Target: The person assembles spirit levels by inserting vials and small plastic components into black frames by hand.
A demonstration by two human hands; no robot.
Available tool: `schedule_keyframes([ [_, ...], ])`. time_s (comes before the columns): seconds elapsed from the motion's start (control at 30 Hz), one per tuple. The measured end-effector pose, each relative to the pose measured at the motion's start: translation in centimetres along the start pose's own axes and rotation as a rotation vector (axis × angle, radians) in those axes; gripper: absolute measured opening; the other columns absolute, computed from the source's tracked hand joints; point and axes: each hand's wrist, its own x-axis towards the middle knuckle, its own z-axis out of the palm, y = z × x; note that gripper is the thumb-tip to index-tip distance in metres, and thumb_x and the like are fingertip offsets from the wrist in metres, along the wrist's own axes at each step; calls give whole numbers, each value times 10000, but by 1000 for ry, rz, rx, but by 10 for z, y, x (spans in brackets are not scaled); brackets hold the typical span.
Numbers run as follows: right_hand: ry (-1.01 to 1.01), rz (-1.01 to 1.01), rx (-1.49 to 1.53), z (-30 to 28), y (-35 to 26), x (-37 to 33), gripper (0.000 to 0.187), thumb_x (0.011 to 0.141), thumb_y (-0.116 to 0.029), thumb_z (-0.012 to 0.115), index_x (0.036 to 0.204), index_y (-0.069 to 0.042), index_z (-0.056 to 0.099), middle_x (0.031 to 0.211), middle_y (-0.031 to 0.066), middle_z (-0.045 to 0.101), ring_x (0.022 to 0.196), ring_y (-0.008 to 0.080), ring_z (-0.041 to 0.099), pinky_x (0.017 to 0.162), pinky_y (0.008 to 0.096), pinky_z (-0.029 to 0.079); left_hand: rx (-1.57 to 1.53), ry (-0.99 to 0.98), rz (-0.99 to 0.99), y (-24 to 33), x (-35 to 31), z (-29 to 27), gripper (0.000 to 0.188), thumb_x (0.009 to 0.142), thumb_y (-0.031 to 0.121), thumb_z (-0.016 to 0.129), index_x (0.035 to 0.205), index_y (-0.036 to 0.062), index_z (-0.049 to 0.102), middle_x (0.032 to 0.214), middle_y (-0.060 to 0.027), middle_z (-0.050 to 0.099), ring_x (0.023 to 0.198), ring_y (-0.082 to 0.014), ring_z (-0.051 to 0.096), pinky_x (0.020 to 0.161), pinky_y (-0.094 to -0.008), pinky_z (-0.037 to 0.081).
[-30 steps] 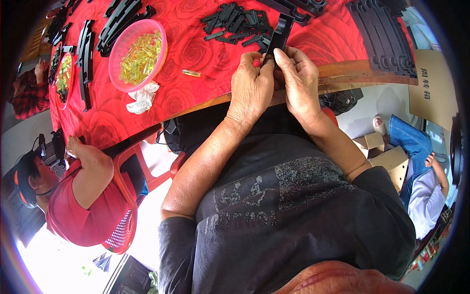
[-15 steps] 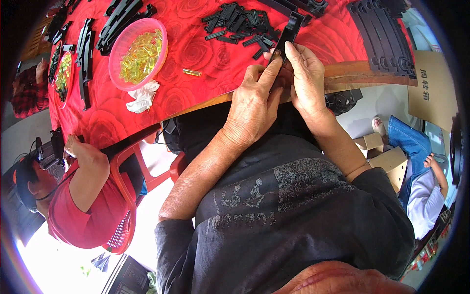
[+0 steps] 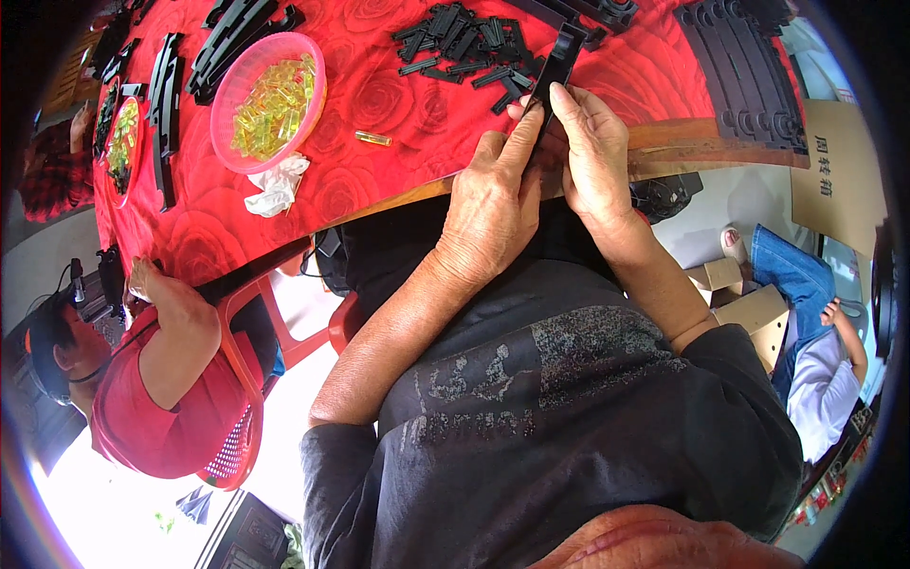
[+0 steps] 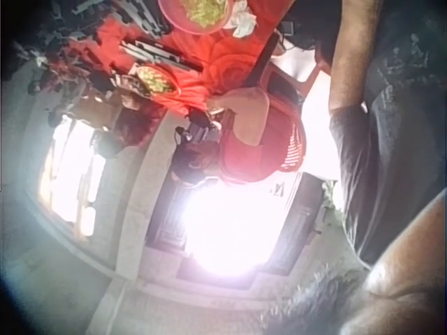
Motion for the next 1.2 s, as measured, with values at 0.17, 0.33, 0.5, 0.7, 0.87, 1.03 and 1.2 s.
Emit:
schedule_keyframes([
  [0.17,4,19,-4,-1,1,0,271,1036,-262,581,1075,3,620,1004,136,718,911,187,713,804,303,585,30,1,0,-2,2,0,643,811,-57,616,1434,41,491,1027,-242,620,947,-423,648,840,-460,535],
  [0.33,-4,27,11,-1,3,-3,275,1032,-273,588,1080,-4,622,984,131,722,852,174,707,740,283,579,28,-2,39,-8,2,1,622,821,-53,603,1426,27,480,1030,-253,599,918,-440,641,797,-490,541],
  [0.5,-21,41,16,0,0,-3,276,1027,-282,596,1080,-13,628,979,129,725,834,167,705,714,274,573,37,-2,75,-7,0,0,606,837,-34,607,1425,18,470,1035,-256,578,893,-443,640,764,-505,554],
  [0.7,-35,-24,-32,-9,0,5,281,1021,-287,606,1082,-13,629,981,123,726,836,159,707,715,271,575,25,40,31,1,-12,-2,565,809,-63,622,1364,0,536,948,-232,605,847,-416,637,763,-459,532],
  [0.87,-39,-34,15,-3,0,3,282,1012,-282,625,1081,-9,633,979,102,722,845,151,709,719,270,575,55,26,24,2,-11,-3,526,813,-46,656,1326,-7,550,946,-232,610,849,-420,648,746,-455,537],
  [1.03,27,9,64,-1,-3,1,241,1001,-199,655,1077,30,652,937,13,683,807,55,598,742,228,488,62,41,41,3,-15,-3,493,820,-45,659,1300,-10,554,950,-232,618,861,-427,657,734,-461,538],
  [1.2,18,-9,68,-1,0,1,255,1001,-200,656,1091,39,645,933,13,682,798,50,595,738,224,486,68,39,32,3,-17,-3,471,819,-47,663,1278,-13,560,939,-227,619,842,-431,656,713,-470,537],
])
